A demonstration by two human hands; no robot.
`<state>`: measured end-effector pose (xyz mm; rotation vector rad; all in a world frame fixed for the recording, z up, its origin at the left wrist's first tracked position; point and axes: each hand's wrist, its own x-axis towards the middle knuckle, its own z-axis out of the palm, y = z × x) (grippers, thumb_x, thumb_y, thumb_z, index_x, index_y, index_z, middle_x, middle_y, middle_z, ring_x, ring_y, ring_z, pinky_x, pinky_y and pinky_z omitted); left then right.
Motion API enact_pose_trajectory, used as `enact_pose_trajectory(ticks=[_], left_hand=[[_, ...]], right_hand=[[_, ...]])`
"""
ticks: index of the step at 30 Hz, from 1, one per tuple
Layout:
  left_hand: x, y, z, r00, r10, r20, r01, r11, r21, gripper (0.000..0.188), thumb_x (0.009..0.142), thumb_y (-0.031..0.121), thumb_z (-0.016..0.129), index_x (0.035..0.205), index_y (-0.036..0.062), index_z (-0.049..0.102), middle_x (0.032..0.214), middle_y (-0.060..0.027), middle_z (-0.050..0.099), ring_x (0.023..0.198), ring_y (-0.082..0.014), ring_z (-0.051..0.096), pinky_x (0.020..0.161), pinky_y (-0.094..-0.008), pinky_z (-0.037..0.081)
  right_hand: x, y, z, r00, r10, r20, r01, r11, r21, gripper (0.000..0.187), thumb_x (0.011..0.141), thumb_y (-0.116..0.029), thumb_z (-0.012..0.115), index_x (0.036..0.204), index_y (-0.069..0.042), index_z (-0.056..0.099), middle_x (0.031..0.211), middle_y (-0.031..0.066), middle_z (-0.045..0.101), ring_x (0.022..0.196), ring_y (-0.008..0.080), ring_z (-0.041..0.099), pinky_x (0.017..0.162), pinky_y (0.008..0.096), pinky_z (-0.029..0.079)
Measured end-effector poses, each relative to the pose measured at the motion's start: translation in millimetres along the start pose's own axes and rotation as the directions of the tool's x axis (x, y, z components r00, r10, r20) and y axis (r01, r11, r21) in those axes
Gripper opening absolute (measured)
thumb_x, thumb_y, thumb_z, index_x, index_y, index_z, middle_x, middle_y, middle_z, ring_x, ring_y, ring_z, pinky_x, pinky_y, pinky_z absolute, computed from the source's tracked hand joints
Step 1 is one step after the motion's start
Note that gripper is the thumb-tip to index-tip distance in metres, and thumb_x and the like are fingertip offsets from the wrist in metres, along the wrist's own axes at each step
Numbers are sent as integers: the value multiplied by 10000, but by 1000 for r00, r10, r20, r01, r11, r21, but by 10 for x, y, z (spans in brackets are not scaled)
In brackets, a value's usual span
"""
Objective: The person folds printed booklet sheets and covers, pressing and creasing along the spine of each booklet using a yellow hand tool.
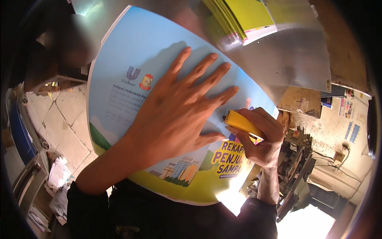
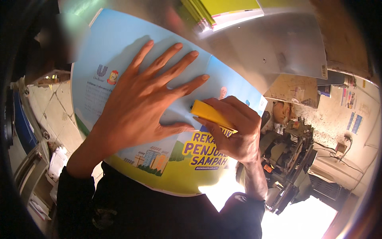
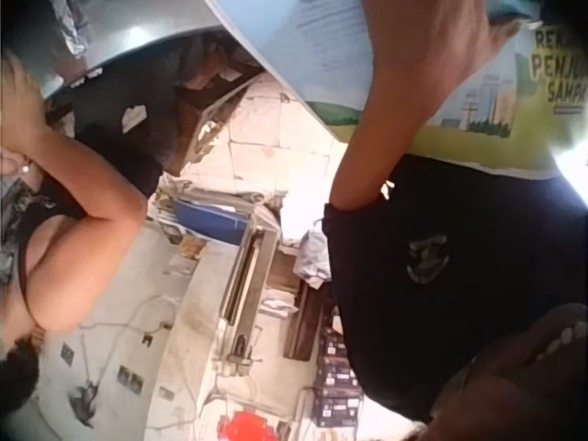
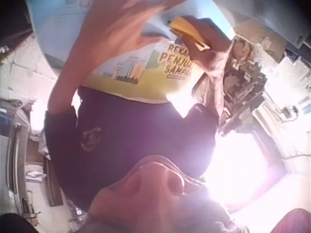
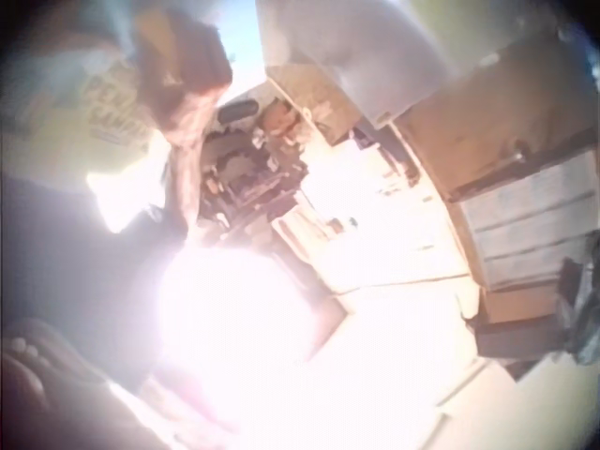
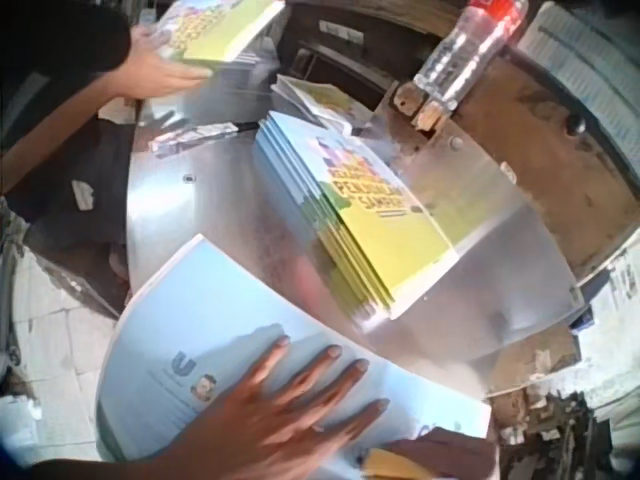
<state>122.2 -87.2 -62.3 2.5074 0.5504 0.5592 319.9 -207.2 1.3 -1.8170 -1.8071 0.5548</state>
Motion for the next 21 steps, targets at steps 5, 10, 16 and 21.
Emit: enact_pose_trajectory(ticks=[5,10,16,21], left_hand=[[60,13,-53,999,-5,53,3,999,41,873,751,645,779,1505,285,525,1651,-88,346,1536,-319,278,1277,-584,114],[86,41,-116,996,-17,88,9,997,81,902,714,651,791,1496,281,537,1649,-81,350,1534,-324,284,1271,-589,128],[125,81,-145,994,16,113,-32,990,136,939,723,658,783,1515,235,511,1642,-81,365,1532,-312,295,1268,-582,141],[123,99,-118,996,0,93,-13,990,143,1111,756,698,745,1578,60,355,1629,-105,385,1539,-322,284,1260,-593,137]], right_hand=[[34,165,-7,996,66,68,-82,961,265,370,782,23,835,1116,102,698,948,143,746,815,158,707,719,254,554],[52,130,-103,982,161,95,-183,931,317,348,802,21,820,1127,84,711,941,158,763,815,158,730,747,256,563],[404,581,-533,952,83,-295,-113,990,-87,326,837,-70,809,1143,18,742,1059,168,774,888,220,763,805,333,591],[591,937,-599,929,-50,-367,-30,977,-209,278,852,-103,797,1117,-30,757,1049,159,770,870,268,762,796,348,589]])
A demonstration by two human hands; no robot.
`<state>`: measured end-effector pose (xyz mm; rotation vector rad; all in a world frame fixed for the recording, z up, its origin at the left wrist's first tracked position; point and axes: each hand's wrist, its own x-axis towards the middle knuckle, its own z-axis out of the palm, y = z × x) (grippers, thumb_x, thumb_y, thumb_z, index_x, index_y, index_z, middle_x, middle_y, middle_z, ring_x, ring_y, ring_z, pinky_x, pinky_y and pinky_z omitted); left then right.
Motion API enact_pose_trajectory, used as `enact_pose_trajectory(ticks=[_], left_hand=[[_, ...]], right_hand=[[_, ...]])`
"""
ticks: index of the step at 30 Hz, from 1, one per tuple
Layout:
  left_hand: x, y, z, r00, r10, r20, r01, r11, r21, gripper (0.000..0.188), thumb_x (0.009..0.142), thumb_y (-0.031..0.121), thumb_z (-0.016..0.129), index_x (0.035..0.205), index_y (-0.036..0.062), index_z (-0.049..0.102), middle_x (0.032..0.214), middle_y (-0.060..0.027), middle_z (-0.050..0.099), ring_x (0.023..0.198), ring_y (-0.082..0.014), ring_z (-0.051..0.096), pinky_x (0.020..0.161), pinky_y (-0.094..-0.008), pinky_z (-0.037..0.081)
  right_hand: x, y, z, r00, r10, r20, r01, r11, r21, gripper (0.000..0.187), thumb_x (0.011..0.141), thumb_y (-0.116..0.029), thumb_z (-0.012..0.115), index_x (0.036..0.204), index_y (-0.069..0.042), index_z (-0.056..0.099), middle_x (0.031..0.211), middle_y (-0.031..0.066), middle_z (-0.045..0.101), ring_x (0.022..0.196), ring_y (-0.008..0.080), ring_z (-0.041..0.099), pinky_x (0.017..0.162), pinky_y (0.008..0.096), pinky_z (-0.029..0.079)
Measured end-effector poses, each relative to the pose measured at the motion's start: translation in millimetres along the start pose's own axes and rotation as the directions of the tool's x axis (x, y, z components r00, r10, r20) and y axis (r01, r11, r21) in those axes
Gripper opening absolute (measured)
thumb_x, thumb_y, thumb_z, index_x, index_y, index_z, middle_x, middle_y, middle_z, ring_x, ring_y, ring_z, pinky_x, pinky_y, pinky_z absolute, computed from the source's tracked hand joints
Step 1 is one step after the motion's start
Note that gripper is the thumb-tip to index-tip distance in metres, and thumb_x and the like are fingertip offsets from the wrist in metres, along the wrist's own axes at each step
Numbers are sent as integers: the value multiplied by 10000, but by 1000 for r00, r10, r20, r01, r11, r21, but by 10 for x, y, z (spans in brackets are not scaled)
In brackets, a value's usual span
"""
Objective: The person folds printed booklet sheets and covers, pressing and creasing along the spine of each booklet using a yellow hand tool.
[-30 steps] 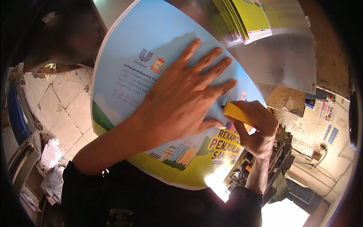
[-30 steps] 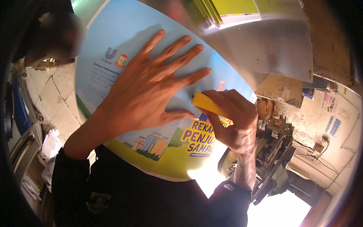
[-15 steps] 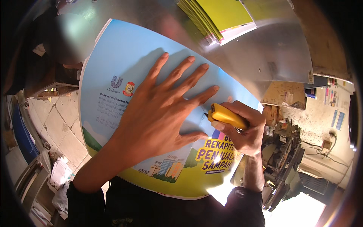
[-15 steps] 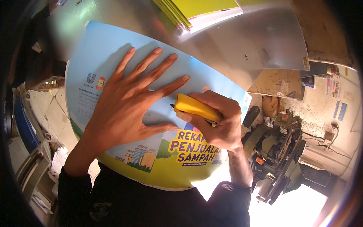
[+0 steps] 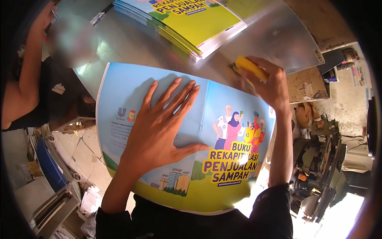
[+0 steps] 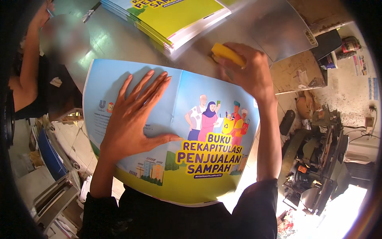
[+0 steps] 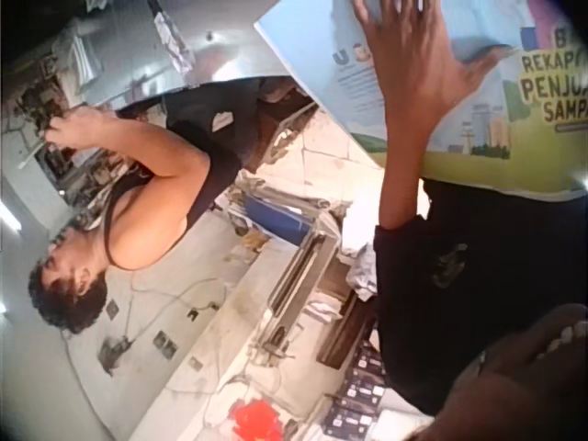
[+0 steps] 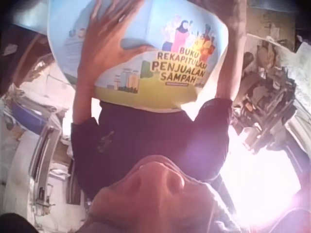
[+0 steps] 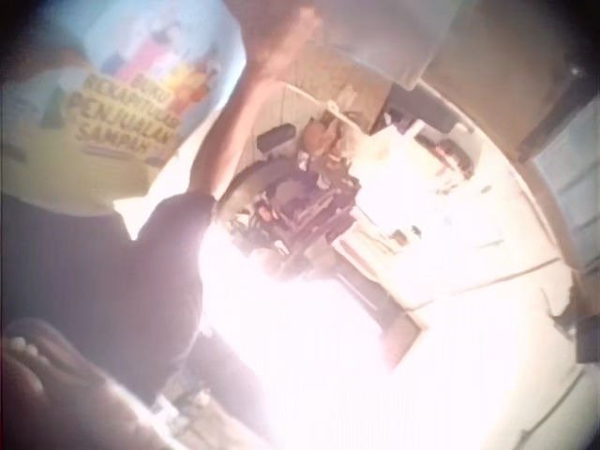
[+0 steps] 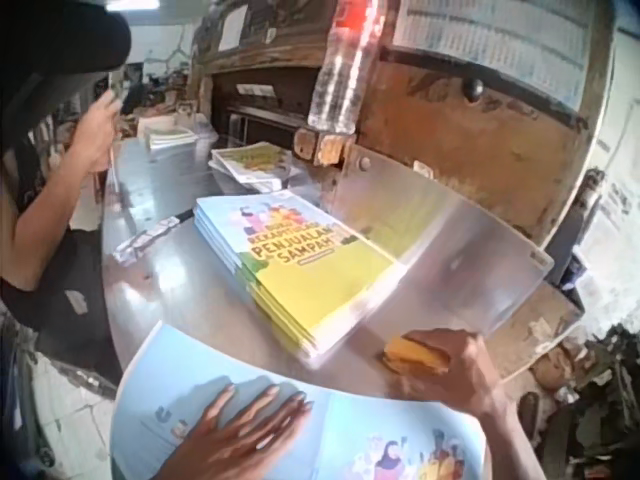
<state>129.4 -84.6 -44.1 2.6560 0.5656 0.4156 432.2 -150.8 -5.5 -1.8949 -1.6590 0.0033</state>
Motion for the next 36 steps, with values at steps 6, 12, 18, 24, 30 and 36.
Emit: enact_pose_trajectory(ticks=[6,12,18,24,30,36], left_hand=[[-64,176,39,997,-77,-14,77,997,15,1118,737,619,801,1583,53,339,1632,-141,371,1539,-352,280,1240,-613,142],[-129,255,100,990,-125,-68,127,992,27,1119,733,600,807,1570,17,346,1628,-165,367,1526,-387,293,1221,-625,160],[-96,246,120,991,-105,-88,108,994,21,1114,737,589,807,1563,-3,350,1623,-165,374,1519,-376,312,1219,-629,167],[-160,257,128,989,-101,-112,106,993,46,1122,729,592,809,1566,6,345,1623,-159,374,1524,-367,301,1223,-633,158],[-168,290,160,988,-137,-77,139,990,16,1122,727,579,813,1572,13,338,1635,-151,361,1530,-354,295,1237,-627,131],[-154,284,103,987,-124,-100,131,989,68,1105,748,597,795,1573,17,344,1638,-141,361,1531,-348,295,1240,-610,131]], right_hand=[[-629,-1015,64,986,70,149,-104,966,236,202,854,-147,814,985,-18,729,901,114,722,745,272,722,677,363,573],[-780,-1198,186,936,173,307,-243,948,207,118,868,-82,774,947,-7,729,870,145,706,717,331,710,645,398,571],[-821,-1231,202,956,132,260,-159,984,84,104,857,-17,730,961,-19,724,938,142,676,840,327,700,717,416,576],[-851,-1328,296,974,102,201,-80,990,-118,106,847,9,747,927,-19,683,887,135,609,831,336,633,719,430,528],[-1103,-1185,495,992,71,107,-75,997,36,274,763,10,743,1002,8,609,1042,181,557,1005,409,574,915,489,506],[-971,-1032,407,955,-272,118,269,962,44,346,702,46,704,1032,22,605,1072,141,561,1014,351,565,971,475,500]])
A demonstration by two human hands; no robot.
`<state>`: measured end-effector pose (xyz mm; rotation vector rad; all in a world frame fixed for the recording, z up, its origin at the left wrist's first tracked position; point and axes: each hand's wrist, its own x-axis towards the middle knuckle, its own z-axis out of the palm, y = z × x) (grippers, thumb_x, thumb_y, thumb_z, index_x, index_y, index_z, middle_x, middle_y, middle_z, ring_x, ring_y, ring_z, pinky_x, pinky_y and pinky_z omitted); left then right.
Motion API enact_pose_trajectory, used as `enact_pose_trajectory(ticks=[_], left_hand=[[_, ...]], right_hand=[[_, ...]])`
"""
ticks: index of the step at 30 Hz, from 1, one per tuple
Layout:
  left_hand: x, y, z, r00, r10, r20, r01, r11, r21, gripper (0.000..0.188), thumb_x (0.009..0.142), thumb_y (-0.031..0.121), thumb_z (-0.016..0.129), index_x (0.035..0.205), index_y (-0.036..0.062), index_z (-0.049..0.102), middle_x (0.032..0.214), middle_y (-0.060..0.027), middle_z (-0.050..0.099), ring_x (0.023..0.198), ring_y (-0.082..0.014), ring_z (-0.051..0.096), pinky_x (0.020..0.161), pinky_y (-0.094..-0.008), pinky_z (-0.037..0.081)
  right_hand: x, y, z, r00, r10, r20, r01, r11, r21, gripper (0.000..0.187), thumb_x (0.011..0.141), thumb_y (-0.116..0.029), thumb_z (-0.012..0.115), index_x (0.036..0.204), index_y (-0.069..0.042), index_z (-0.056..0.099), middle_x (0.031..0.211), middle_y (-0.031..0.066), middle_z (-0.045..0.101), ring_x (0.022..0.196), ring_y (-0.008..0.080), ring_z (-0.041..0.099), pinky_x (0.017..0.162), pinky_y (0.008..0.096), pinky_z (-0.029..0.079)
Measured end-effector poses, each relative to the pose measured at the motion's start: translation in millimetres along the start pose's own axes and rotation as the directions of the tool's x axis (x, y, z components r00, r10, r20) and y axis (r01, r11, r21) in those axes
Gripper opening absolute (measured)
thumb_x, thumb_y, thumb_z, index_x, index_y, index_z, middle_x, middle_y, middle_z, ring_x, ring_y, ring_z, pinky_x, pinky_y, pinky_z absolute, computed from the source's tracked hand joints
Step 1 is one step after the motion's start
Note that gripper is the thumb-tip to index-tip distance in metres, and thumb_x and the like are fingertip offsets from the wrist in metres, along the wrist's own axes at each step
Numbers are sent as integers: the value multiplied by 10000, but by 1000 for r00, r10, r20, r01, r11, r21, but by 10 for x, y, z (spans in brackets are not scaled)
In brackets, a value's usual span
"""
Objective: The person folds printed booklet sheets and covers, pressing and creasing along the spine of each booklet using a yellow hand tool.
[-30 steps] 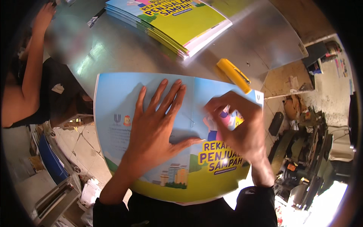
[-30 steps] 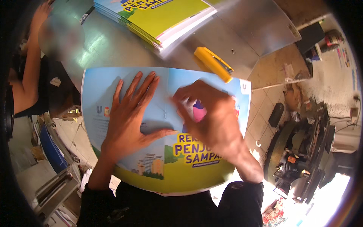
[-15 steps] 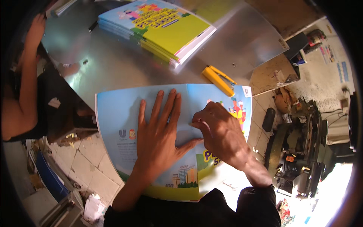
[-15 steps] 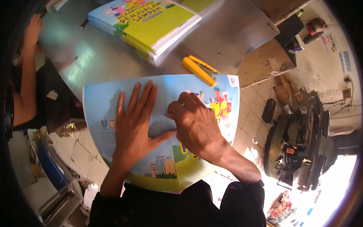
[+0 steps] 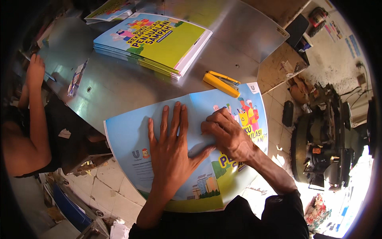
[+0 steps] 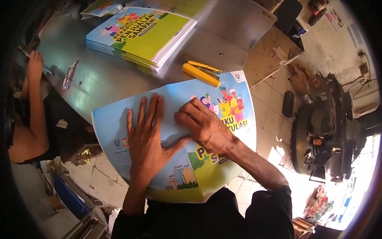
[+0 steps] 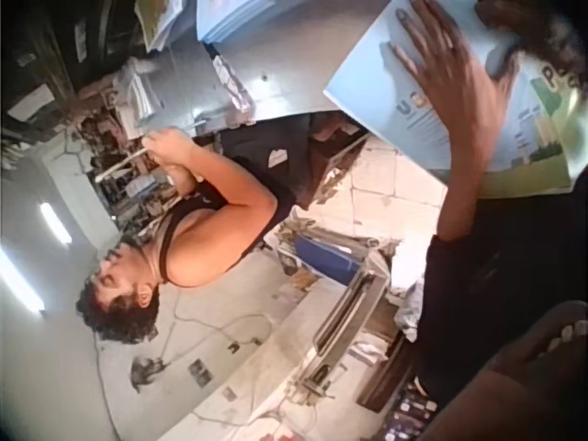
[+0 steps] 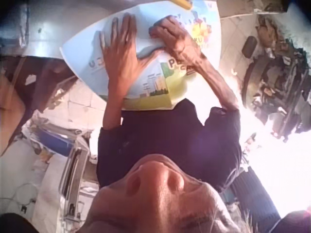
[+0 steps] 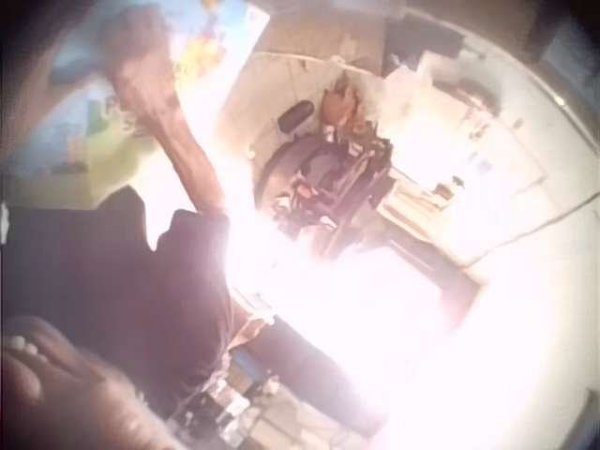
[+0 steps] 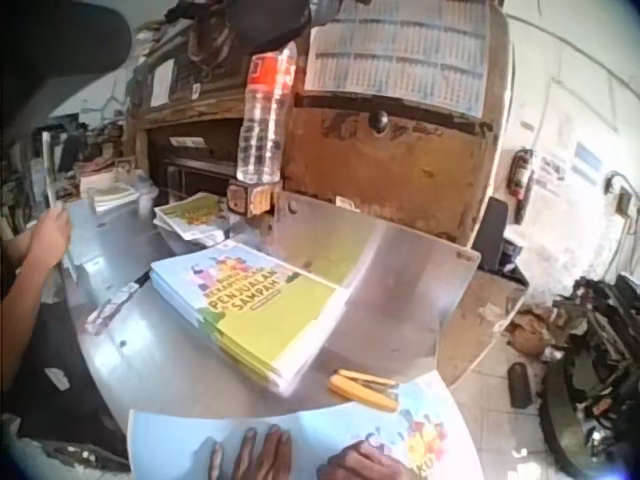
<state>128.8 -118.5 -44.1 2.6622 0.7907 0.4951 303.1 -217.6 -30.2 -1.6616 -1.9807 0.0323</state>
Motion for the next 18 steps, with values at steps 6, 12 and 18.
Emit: enact_pose_trajectory(ticks=[6,12,18], left_hand=[[49,9,34,998,15,67,-17,999,40,1121,758,633,781,1578,16,330,1640,-144,356,1530,-353,294,1239,-607,128],[97,16,-32,996,6,89,-13,997,79,1100,795,611,774,1585,8,304,1630,-184,358,1524,-371,298,1233,-604,135],[429,-183,-220,994,107,-27,-109,992,-65,906,870,441,786,1547,4,370,1436,-215,547,1301,-384,526,1108,-516,345]], right_hand=[[59,-45,61,940,339,-43,-292,861,418,179,819,79,692,966,23,605,944,144,595,894,349,590,831,379,514],[-60,442,-425,875,394,-281,-242,859,450,315,823,18,759,1131,-24,715,984,97,748,850,163,705,695,334,551],[-586,1115,-866,713,502,-490,-691,623,-367,866,850,12,670,1590,13,221,1413,274,521,1291,453,495,1076,495,410]])
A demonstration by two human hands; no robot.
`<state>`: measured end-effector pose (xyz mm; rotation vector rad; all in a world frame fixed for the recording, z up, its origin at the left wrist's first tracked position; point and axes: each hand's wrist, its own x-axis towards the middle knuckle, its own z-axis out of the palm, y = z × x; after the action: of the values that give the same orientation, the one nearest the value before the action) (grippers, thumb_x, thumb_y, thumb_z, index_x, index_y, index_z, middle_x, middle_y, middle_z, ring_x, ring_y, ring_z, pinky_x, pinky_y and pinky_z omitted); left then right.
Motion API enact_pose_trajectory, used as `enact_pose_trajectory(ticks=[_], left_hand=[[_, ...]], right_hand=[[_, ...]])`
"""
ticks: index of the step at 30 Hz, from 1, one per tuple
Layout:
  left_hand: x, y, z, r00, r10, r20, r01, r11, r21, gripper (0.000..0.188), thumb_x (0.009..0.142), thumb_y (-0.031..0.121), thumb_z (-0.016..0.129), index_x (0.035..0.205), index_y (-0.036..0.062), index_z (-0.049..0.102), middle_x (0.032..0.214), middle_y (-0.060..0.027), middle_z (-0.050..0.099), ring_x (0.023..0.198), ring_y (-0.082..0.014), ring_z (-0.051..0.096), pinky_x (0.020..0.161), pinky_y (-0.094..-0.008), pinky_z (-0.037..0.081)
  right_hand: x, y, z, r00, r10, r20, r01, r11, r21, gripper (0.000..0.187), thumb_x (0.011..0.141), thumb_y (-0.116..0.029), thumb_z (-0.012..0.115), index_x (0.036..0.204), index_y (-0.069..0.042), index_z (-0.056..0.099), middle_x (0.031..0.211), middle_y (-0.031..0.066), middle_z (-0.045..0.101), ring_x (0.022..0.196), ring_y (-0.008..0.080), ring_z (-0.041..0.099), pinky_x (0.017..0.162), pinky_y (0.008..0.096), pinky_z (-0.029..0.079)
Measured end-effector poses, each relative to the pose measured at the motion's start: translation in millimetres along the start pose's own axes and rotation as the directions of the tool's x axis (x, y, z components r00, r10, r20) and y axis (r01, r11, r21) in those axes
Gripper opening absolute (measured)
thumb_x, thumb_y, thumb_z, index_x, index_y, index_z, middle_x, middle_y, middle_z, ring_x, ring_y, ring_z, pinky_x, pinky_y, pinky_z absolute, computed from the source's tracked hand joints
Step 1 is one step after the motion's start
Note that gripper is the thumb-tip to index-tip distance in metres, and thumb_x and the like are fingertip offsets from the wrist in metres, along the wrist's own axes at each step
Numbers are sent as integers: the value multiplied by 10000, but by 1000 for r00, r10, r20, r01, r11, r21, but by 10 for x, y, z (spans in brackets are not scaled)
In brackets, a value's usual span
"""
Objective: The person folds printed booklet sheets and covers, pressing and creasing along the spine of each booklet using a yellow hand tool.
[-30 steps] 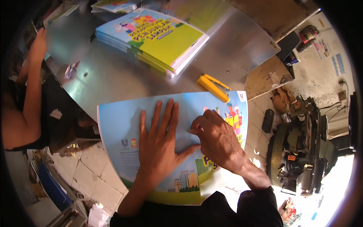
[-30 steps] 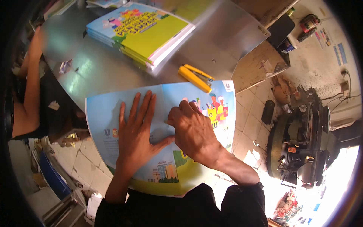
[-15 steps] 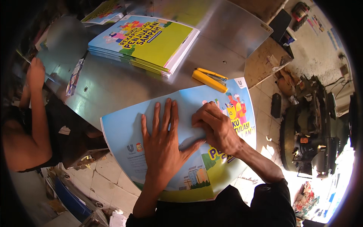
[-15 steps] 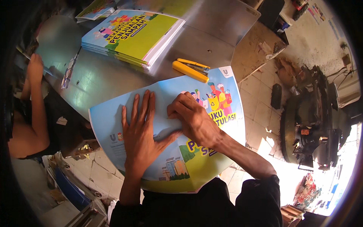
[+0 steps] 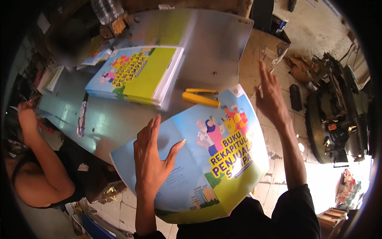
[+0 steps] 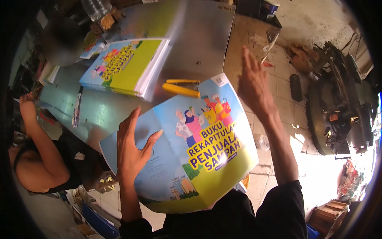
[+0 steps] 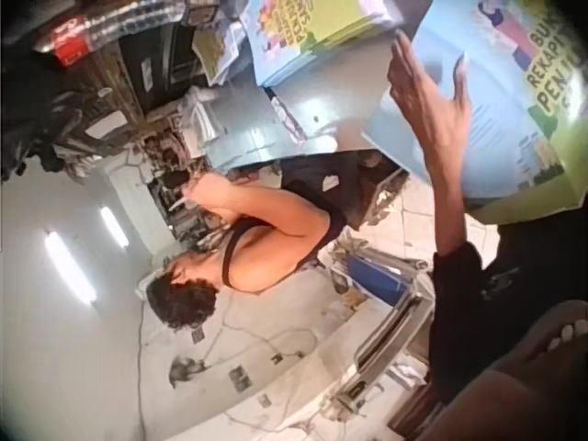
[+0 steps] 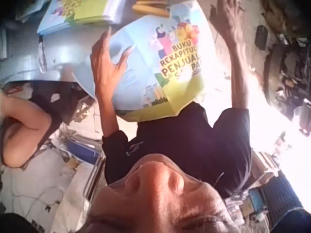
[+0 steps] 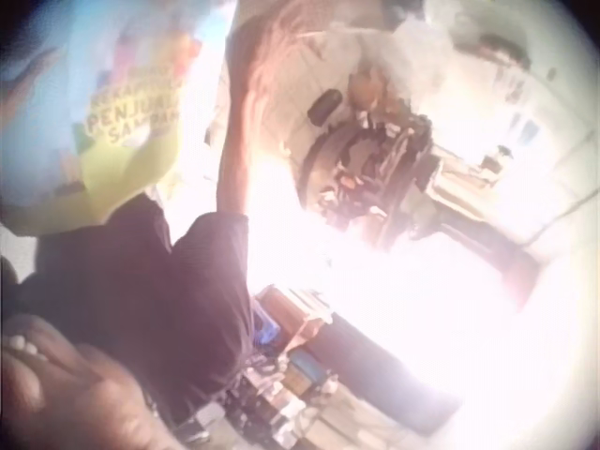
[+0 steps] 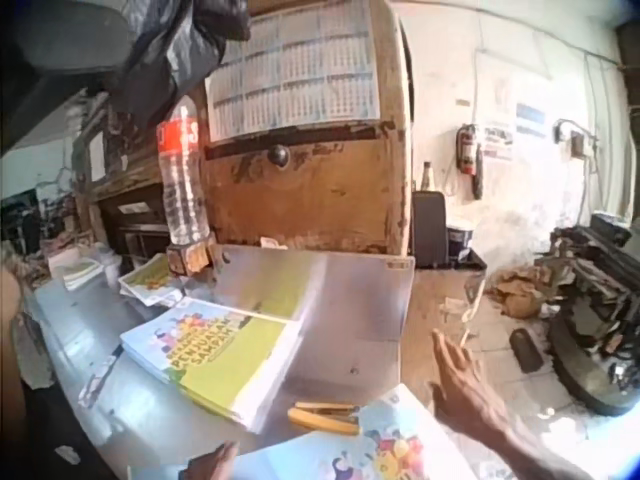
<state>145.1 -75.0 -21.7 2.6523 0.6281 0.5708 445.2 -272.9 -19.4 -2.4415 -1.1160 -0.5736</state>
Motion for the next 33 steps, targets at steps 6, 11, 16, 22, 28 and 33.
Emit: enact_pose_trajectory(ticks=[6,11,16,22,28,33], left_hand=[[195,-49,-16,986,-37,164,38,999,-7,1126,718,560,872,1514,-38,347,1279,-241,565,1201,-403,547,1045,-520,403],[303,70,-167,915,-215,342,234,972,-15,853,612,476,956,1218,12,574,1218,-209,579,1251,-366,501,1041,-473,444],[178,-5,-160,960,-232,158,267,929,-258,482,752,385,909,866,15,621,806,-123,672,737,-241,643,721,-376,538],[17,-121,-342,955,-298,17,245,751,-613,332,867,173,821,748,21,552,702,18,570,671,-43,492,583,-246,408],[37,90,-935,911,-214,-352,-133,655,-743,427,821,90,801,653,104,408,668,41,492,604,-30,394,552,-237,264],[265,-111,-1415,637,-200,-744,-508,617,-601,255,868,83,677,711,30,483,695,0,450,613,-67,419,554,-258,282]], right_hand=[[17,-853,218,893,-392,219,231,819,526,981,796,-223,853,1567,0,289,1389,287,540,1306,452,497,1140,571,361],[491,-570,625,865,-395,308,145,786,601,988,801,-270,855,1575,-28,290,1238,238,658,1288,426,538,1129,531,382],[746,-239,789,943,-334,-6,325,914,244,865,882,-309,776,1542,18,324,1283,259,644,1197,444,598,1015,519,486],[308,-408,139,993,-69,99,-28,666,745,806,928,-509,718,1474,28,466,1340,273,624,1172,410,652,1006,510,515],[-128,-506,-6,789,-296,539,-416,387,823,1038,850,-616,769,1545,27,343,1385,301,585,1274,380,601,1057,487,485],[-225,-1178,3,689,-501,523,-457,260,851,817,891,-395,820,1474,37,444,1320,216,645,1212,267,621,1020,393,501]])
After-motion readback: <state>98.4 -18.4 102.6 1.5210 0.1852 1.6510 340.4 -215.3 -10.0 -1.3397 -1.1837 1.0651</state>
